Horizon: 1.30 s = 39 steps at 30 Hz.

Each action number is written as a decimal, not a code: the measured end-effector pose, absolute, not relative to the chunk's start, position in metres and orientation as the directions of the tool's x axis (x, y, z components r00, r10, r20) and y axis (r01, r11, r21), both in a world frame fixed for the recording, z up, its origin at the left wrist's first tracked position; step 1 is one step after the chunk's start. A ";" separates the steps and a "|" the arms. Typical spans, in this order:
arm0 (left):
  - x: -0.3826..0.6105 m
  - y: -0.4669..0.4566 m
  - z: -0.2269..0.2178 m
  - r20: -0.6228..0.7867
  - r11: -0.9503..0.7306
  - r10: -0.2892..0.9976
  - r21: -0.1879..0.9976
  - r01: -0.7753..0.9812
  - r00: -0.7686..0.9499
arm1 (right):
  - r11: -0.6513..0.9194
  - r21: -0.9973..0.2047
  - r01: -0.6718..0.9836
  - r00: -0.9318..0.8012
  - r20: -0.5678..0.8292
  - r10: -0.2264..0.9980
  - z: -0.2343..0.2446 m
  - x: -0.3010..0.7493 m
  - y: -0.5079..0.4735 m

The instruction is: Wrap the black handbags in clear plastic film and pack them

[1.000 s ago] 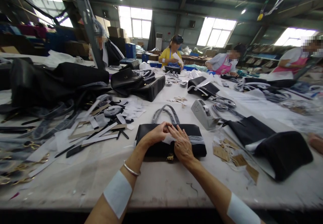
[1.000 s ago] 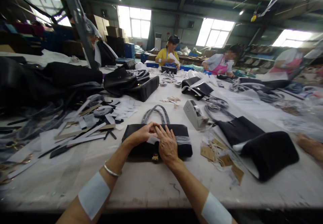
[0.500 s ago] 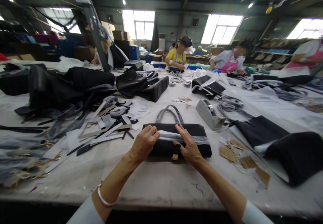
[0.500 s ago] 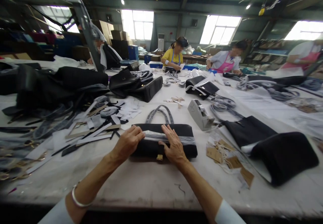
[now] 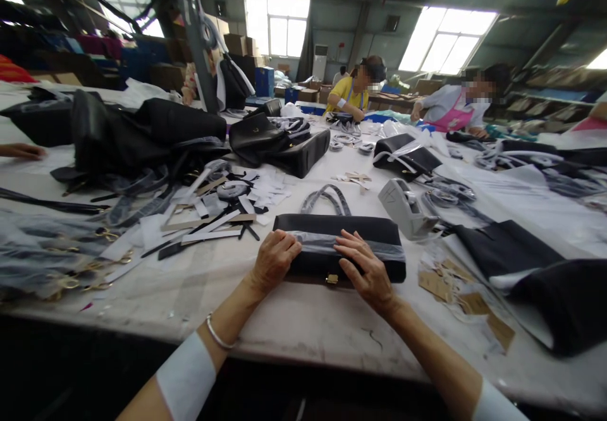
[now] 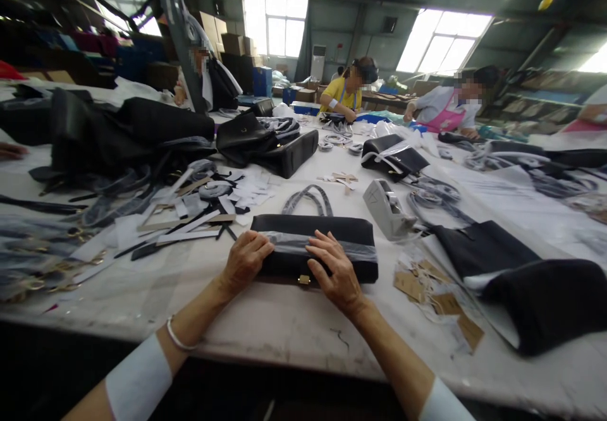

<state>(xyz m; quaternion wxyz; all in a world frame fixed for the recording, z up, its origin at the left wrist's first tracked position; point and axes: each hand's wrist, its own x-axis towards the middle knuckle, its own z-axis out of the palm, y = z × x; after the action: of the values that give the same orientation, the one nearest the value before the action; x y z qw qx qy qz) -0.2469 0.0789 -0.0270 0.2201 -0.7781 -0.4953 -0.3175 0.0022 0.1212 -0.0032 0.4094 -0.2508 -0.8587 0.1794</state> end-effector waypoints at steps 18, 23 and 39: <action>-0.251 0.082 -0.028 0.847 -0.542 0.397 -0.093 0.835 0.352 | 0.886 -0.278 0.371 -0.713 0.526 0.463 -0.008 -0.063 0.148; -0.252 0.078 -0.035 0.818 -0.485 0.485 -0.043 0.873 0.310 | 0.883 -0.051 0.467 -0.829 0.323 0.457 0.012 -0.071 0.133; -0.238 -0.016 -0.049 0.389 -0.162 0.819 0.862 0.481 -0.421 | 0.933 -0.135 0.335 -0.882 0.302 0.361 0.000 -0.061 0.146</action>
<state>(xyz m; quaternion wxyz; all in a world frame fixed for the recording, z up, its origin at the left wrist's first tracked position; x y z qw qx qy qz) -0.2381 -0.0156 -0.0493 -0.1510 -0.5164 -0.6294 -0.5607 -0.0605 0.1461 -0.0003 0.1633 -0.1793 -0.9693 0.0396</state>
